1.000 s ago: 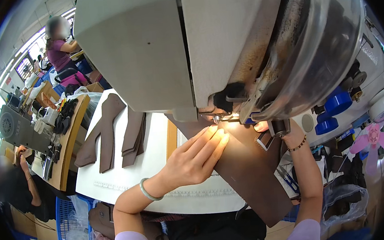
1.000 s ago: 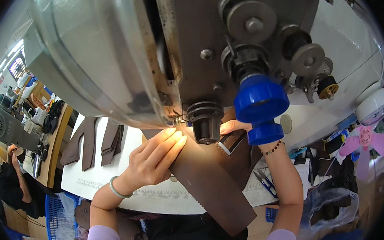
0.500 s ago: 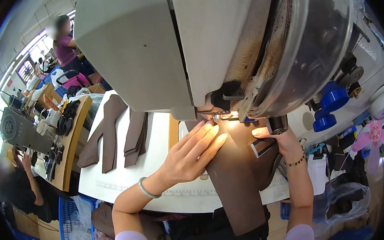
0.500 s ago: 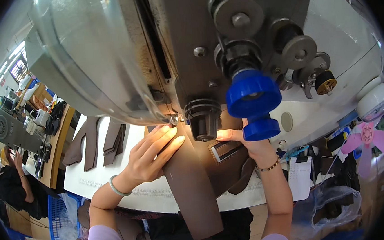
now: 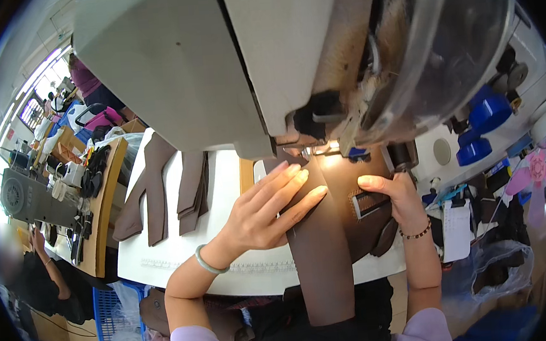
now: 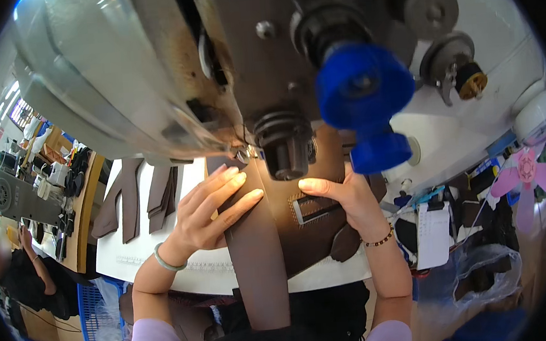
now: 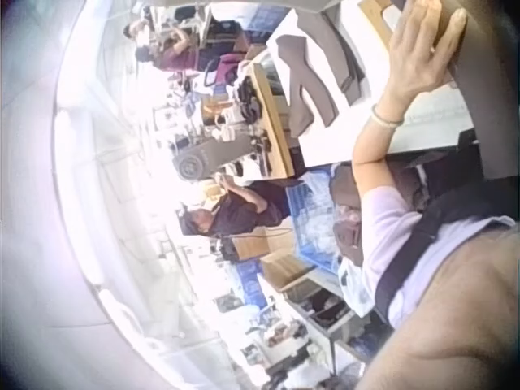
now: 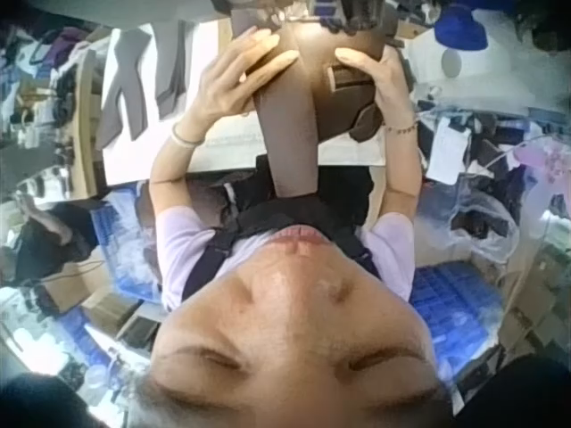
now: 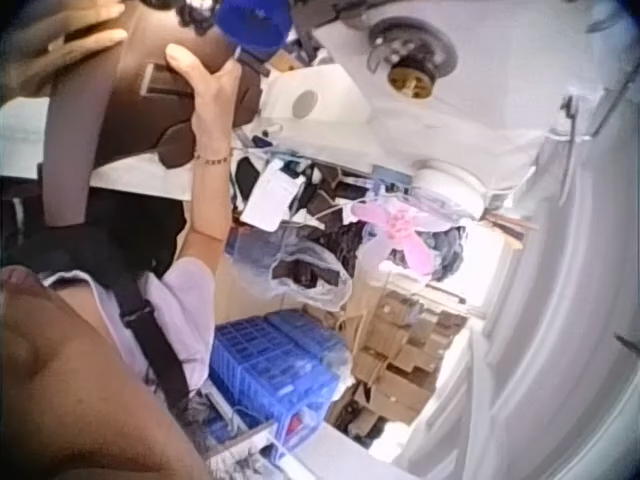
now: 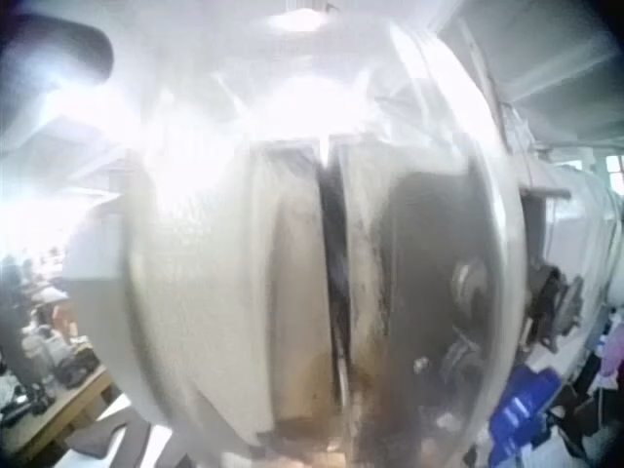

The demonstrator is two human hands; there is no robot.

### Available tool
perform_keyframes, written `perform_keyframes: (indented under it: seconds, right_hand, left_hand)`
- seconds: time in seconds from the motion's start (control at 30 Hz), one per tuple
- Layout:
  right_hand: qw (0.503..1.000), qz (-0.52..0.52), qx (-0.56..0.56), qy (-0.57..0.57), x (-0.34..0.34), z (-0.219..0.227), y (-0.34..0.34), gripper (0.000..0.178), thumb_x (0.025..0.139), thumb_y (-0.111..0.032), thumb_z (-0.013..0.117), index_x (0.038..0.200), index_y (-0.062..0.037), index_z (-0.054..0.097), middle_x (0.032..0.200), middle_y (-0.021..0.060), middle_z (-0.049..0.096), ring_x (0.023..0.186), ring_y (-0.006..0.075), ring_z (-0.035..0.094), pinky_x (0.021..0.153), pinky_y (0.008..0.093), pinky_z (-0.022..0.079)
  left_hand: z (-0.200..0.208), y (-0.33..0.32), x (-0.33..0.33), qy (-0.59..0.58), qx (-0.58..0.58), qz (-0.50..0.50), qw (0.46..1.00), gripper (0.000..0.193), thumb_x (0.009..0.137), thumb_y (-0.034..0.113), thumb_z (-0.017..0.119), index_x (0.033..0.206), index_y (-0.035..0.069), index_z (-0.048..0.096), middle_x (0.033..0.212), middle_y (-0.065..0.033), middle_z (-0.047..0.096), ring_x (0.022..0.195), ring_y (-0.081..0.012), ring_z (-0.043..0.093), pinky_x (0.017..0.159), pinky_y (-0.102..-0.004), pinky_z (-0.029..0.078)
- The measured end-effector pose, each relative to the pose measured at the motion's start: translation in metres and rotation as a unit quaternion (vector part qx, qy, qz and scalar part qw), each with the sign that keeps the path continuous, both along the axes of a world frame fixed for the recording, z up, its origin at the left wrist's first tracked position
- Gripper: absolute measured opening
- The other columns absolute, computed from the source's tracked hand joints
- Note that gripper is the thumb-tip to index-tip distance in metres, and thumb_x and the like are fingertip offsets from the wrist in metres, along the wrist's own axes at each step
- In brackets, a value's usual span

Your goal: The worker is using a sewing machine to stitch together components of a leather shoe upper.

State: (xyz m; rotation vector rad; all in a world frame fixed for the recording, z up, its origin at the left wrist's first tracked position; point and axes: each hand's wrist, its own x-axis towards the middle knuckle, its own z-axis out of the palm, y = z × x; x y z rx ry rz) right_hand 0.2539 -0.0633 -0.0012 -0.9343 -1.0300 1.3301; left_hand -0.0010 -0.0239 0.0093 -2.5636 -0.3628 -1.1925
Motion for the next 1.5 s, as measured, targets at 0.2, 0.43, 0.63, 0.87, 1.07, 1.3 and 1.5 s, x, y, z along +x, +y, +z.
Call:
perform_keyframes:
  seconds: [0.2, 0.43, 0.63, 0.87, 1.07, 1.3, 1.5]
  right_hand:
    - [0.98, 0.117, -0.103, 0.124, 0.015, -0.025, -0.01, 0.055, 0.075, 0.0, 0.072, 0.127, 0.0017, 0.052, 0.118, 0.0091, 0.063, 0.111, 0.019, 0.058, 0.098, 0.0307, 0.044]
    - [0.978, 0.207, -0.031, 0.011, 0.017, -0.042, -0.019, 0.07, 0.063, 0.004, 0.08, 0.127, 0.0001, 0.053, 0.123, 0.0086, 0.059, 0.112, 0.0171, 0.056, 0.097, 0.0314, 0.045]
    - [0.971, 0.233, -0.017, 0.044, 0.018, -0.043, -0.009, 0.056, 0.063, 0.006, 0.079, 0.116, 0.001, 0.062, 0.11, 0.0092, 0.066, 0.098, 0.0154, 0.063, 0.089, 0.0286, 0.049]
    - [0.968, 0.248, -0.012, 0.024, 0.021, -0.045, -0.01, 0.056, 0.064, 0.008, 0.078, 0.117, 0.0006, 0.062, 0.111, 0.0084, 0.066, 0.099, 0.0143, 0.062, 0.088, 0.0282, 0.05]
    - [0.968, 0.251, 0.002, 0.032, 0.021, -0.049, -0.008, 0.059, 0.062, 0.007, 0.079, 0.117, 0.0, 0.061, 0.112, 0.0079, 0.065, 0.102, 0.015, 0.061, 0.09, 0.0284, 0.049]
    - [0.969, 0.243, 0.001, 0.038, 0.02, -0.051, -0.009, 0.066, 0.06, 0.007, 0.082, 0.121, -0.0005, 0.058, 0.114, 0.0083, 0.064, 0.107, 0.0165, 0.058, 0.096, 0.0302, 0.046]
    - [0.975, 0.221, 0.022, 0.029, 0.014, -0.038, -0.02, 0.053, 0.071, -0.001, 0.079, 0.12, -0.0014, 0.059, 0.113, 0.0064, 0.064, 0.107, 0.0156, 0.058, 0.095, 0.0293, 0.045]
  left_hand:
    - [0.001, 0.008, -0.006, 0.018, 0.009, -0.009, 1.0, 0.042, 0.073, 0.017, 0.065, 0.113, 0.007, 0.068, 0.109, -0.0165, 0.063, 0.105, -0.0332, 0.062, 0.095, -0.0454, 0.053]
    - [-0.003, -0.007, -0.003, 0.012, 0.005, -0.032, 0.999, 0.039, 0.077, 0.012, 0.064, 0.114, -0.001, 0.066, 0.114, -0.0169, 0.063, 0.106, -0.0322, 0.063, 0.094, -0.0444, 0.053]
    - [-0.001, -0.012, -0.004, -0.023, -0.051, -0.069, 0.996, 0.038, 0.078, 0.013, 0.064, 0.113, -0.002, 0.066, 0.116, -0.0159, 0.063, 0.107, -0.0311, 0.063, 0.094, -0.0428, 0.053]
    - [-0.004, -0.021, -0.004, 0.034, -0.095, -0.056, 0.993, 0.042, 0.076, 0.014, 0.062, 0.115, -0.002, 0.064, 0.116, -0.0128, 0.064, 0.112, -0.0309, 0.06, 0.098, -0.0449, 0.05]
    - [-0.017, -0.006, 0.006, 0.034, 0.06, -0.028, 0.997, 0.024, 0.08, 0.007, 0.061, 0.103, 0.001, 0.066, 0.107, -0.0076, 0.065, 0.104, -0.0255, 0.062, 0.092, -0.0391, 0.054]
    - [-0.02, -0.003, 0.01, -0.022, 0.149, -0.053, 0.987, 0.02, 0.075, 0.004, 0.067, 0.095, 0.0, 0.068, 0.097, -0.0098, 0.067, 0.092, -0.0253, 0.066, 0.078, -0.0355, 0.059]
    - [-0.014, -0.004, 0.01, -0.019, 0.161, -0.06, 0.985, 0.019, 0.075, 0.001, 0.069, 0.094, 0.001, 0.068, 0.096, -0.0081, 0.067, 0.089, -0.0232, 0.067, 0.076, -0.0316, 0.06]
